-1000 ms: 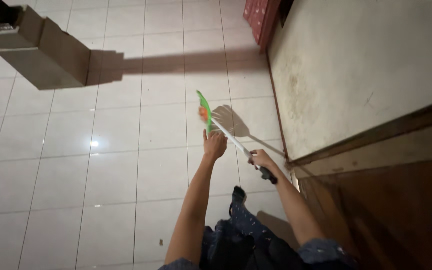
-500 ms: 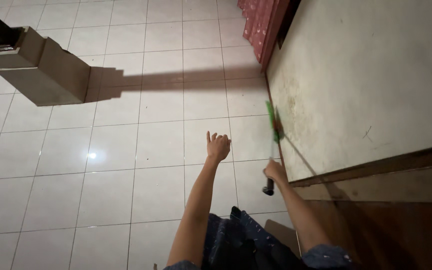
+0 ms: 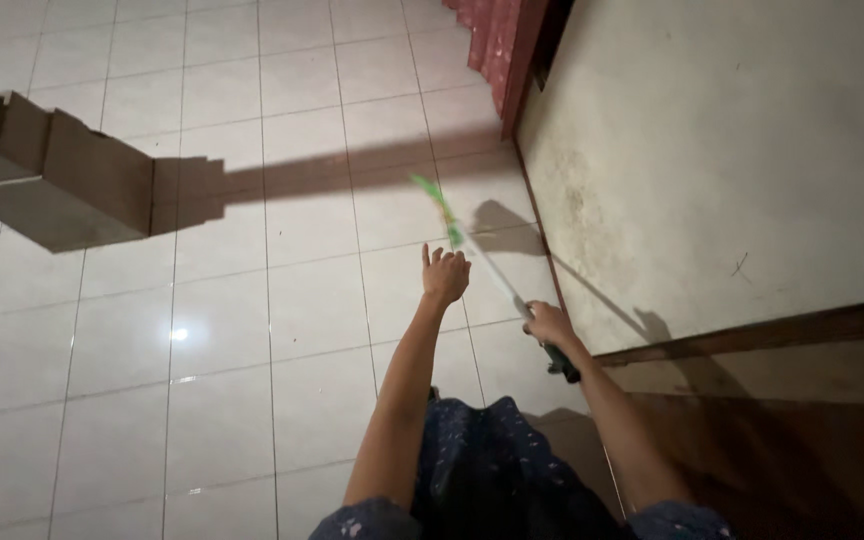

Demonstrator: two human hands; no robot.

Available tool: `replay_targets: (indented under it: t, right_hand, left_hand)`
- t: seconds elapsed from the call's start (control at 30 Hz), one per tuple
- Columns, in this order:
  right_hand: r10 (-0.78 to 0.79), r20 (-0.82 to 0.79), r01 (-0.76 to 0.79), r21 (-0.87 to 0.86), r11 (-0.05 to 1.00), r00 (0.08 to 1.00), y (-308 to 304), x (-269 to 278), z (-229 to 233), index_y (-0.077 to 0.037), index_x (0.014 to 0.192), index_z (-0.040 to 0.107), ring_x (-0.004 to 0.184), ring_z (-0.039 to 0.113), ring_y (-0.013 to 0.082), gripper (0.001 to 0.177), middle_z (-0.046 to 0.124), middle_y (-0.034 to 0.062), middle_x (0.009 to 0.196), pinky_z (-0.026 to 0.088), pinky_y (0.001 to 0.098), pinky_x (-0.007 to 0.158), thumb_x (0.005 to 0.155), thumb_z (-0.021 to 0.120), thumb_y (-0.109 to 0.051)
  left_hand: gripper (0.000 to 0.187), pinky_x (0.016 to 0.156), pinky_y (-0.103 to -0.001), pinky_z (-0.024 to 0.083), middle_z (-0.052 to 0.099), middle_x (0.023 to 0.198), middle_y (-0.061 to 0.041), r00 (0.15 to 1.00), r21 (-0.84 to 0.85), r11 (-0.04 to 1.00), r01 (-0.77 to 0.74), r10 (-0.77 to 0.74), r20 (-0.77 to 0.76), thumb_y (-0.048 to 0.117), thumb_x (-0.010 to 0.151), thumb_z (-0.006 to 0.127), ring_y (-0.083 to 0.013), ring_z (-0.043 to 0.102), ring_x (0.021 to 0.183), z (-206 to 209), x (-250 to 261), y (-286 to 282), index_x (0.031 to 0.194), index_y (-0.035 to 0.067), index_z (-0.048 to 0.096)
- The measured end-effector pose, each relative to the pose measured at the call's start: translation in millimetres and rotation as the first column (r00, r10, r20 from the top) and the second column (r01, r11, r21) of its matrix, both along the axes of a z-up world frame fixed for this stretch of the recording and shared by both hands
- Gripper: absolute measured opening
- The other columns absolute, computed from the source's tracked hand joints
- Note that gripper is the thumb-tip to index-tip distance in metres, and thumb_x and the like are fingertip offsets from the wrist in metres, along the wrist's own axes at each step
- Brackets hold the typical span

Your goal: The person sweeps a tiled floor with a broom, moving debris from near a wooden door toward the center of the room. They navigate around a blue plastic chair and a stack of water bottles while continuing to sweep.

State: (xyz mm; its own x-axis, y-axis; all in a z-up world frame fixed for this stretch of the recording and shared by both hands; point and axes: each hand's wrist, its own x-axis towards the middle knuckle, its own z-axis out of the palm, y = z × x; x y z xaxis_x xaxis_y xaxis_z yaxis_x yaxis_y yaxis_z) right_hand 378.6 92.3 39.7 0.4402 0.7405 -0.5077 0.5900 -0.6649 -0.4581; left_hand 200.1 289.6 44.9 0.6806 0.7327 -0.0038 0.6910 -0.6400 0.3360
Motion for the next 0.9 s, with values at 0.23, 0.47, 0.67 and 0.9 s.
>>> replay_targets:
  t: [0.23,0.47,0.67,0.9]
  right_hand:
    - [-0.012,0.315,0.059,-0.139,0.989,0.949,18.5,-2.5,-7.2,0.004,0.103,0.069,0.085,0.074,0.0346,0.026,0.075,0.0211,0.097,0.060,0.0467,0.069,0.087,0.066,-0.015]
    - [0.000,-0.003,0.000,-0.019,1.000,1.000,87.6,-40.3,-34.5,0.008,0.103,0.075,0.065,0.072,0.0275,0.038,0.076,0.0211,0.079,0.059,0.0371,0.057,0.077,0.076,-0.020]
    - [-0.152,-0.301,0.179,0.065,0.982,0.941,79.7,-22.6,-12.9,-0.004,0.136,0.060,0.053,0.066,0.0253,0.065,0.074,0.0180,0.074,0.054,0.0438,0.049,0.075,0.077,-0.012]
    - [0.065,0.282,-0.039,-0.095,0.995,0.957,75.5,-22.5,-12.8,0.005,0.122,0.063,0.069,0.072,0.0342,0.037,0.075,0.0217,0.082,0.058,0.0473,0.059,0.090,0.059,-0.014]
  left_hand:
    - [0.035,0.126,-0.060,0.010,0.070,0.124,-0.012,1.000,-0.022,1.000,0.021,-0.020,0.012,0.034,0.106,0.045,-0.0370,0.044,0.142,6.8,-1.9,53.5,0.114,0.008,0.066]
    - [0.039,0.124,-0.061,0.008,0.068,0.125,-0.014,0.998,-0.018,0.998,0.057,-0.057,0.024,0.035,0.102,0.045,-0.0382,0.043,0.140,-17.4,-3.2,81.2,0.123,0.008,0.063]
    - [0.038,0.125,-0.060,0.008,0.067,0.129,-0.013,0.993,-0.005,0.993,0.115,-0.115,-0.015,0.037,0.104,0.046,-0.0366,0.043,0.141,-4.3,13.5,95.1,0.120,0.009,0.065]
    - [0.037,0.125,-0.061,0.009,0.069,0.125,-0.013,0.991,-0.026,0.991,0.133,-0.133,0.009,0.035,0.105,0.045,-0.0368,0.043,0.142,0.7,3.2,102.8,0.118,0.007,0.066]
